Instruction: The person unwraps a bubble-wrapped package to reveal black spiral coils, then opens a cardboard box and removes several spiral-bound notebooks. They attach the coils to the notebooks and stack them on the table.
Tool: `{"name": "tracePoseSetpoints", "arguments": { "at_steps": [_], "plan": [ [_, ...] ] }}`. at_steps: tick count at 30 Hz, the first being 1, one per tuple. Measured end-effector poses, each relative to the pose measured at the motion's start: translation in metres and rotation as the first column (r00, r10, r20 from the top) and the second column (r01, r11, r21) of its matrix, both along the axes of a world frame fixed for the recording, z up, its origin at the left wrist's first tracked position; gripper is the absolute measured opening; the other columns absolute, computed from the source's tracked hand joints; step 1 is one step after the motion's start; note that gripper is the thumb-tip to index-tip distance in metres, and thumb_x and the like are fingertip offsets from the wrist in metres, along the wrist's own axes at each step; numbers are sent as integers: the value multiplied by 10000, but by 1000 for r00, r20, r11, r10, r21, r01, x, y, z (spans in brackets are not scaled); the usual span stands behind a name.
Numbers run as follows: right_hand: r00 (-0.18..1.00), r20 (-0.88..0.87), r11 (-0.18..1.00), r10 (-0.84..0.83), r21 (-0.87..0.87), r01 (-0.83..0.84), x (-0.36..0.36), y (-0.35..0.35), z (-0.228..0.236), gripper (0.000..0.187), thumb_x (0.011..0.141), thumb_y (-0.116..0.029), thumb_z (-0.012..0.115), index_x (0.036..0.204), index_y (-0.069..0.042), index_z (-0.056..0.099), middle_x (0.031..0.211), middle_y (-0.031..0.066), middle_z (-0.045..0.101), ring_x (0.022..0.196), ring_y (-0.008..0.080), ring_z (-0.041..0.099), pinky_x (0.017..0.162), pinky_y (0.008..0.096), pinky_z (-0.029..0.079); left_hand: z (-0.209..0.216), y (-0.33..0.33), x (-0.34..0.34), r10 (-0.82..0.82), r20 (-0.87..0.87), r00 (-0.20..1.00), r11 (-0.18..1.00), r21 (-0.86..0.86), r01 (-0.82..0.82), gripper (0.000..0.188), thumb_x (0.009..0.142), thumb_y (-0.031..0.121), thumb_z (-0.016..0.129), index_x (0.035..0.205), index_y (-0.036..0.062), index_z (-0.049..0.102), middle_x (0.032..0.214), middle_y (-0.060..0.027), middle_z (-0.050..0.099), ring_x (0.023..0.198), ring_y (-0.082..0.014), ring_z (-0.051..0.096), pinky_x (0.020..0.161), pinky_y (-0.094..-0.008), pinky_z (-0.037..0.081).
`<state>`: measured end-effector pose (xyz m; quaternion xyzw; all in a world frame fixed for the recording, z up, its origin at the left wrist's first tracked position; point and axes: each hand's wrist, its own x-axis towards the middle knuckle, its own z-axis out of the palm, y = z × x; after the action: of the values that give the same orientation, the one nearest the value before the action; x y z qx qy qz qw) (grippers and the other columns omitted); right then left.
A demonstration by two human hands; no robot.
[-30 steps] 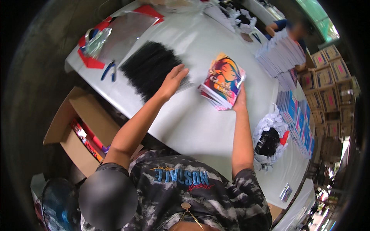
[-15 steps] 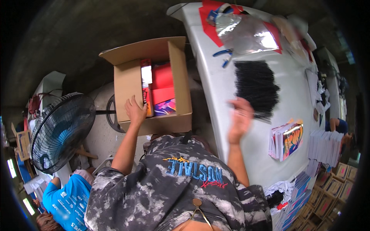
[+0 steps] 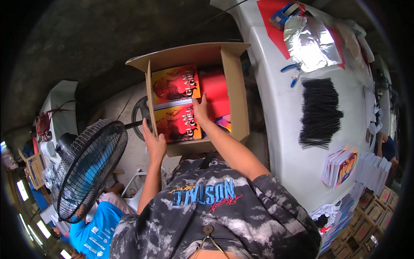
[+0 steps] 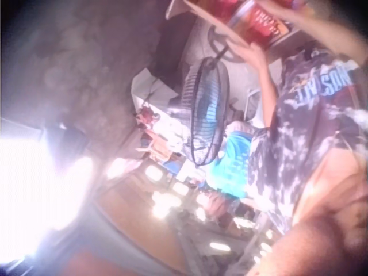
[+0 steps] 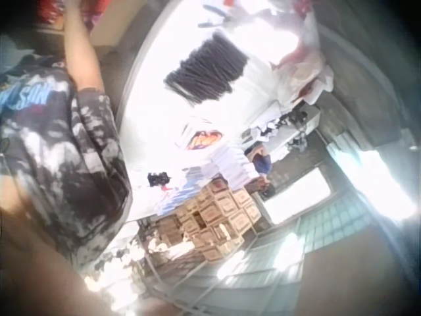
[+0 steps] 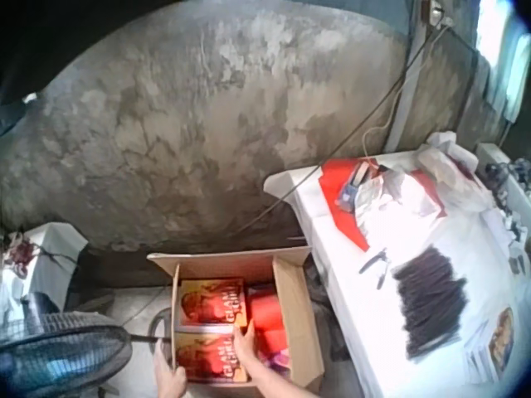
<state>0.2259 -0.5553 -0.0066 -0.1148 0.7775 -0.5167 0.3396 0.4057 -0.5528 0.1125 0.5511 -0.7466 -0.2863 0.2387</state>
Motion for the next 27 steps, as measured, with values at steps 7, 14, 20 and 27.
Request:
{"name": "tracePoseSetpoints", "arguments": {
  "at_steps": [7,14,20,27],
  "plan": [
    [985,169,997,19,-77,-6,2,10,7,736,805,-173,605,1411,33,241,1379,286,371,1279,368,388,1054,374,314,-21,9,5,-8,-86,996,982,187,24,771,694,-57,480,1415,-10,212,1415,-258,299,1326,-376,298,1099,-391,232],
    [974,149,947,173,248,-206,-20,-16,-17,1016,685,-305,690,1430,59,104,1445,294,241,1357,369,250,1116,387,234,-27,6,8,-27,-220,975,956,281,90,760,696,-71,453,1418,-5,225,1412,-238,318,1317,-335,333,1086,-376,265],
    [988,51,918,144,365,-153,-44,-15,-28,860,593,-350,773,1237,79,401,1278,268,460,1232,352,426,1024,411,365,-35,13,-3,-72,-265,962,940,303,154,766,682,-94,424,1417,-6,226,1399,-226,339,1311,-312,347,1085,-367,269],
    [785,579,974,218,-184,-135,-69,-19,-21,595,650,-238,793,1105,29,518,999,146,631,888,235,642,810,377,519,-38,10,1,-44,-348,937,931,325,164,760,680,-104,382,1417,-2,226,1402,-199,347,1300,-284,365,1081,-347,270]
  ]
}}
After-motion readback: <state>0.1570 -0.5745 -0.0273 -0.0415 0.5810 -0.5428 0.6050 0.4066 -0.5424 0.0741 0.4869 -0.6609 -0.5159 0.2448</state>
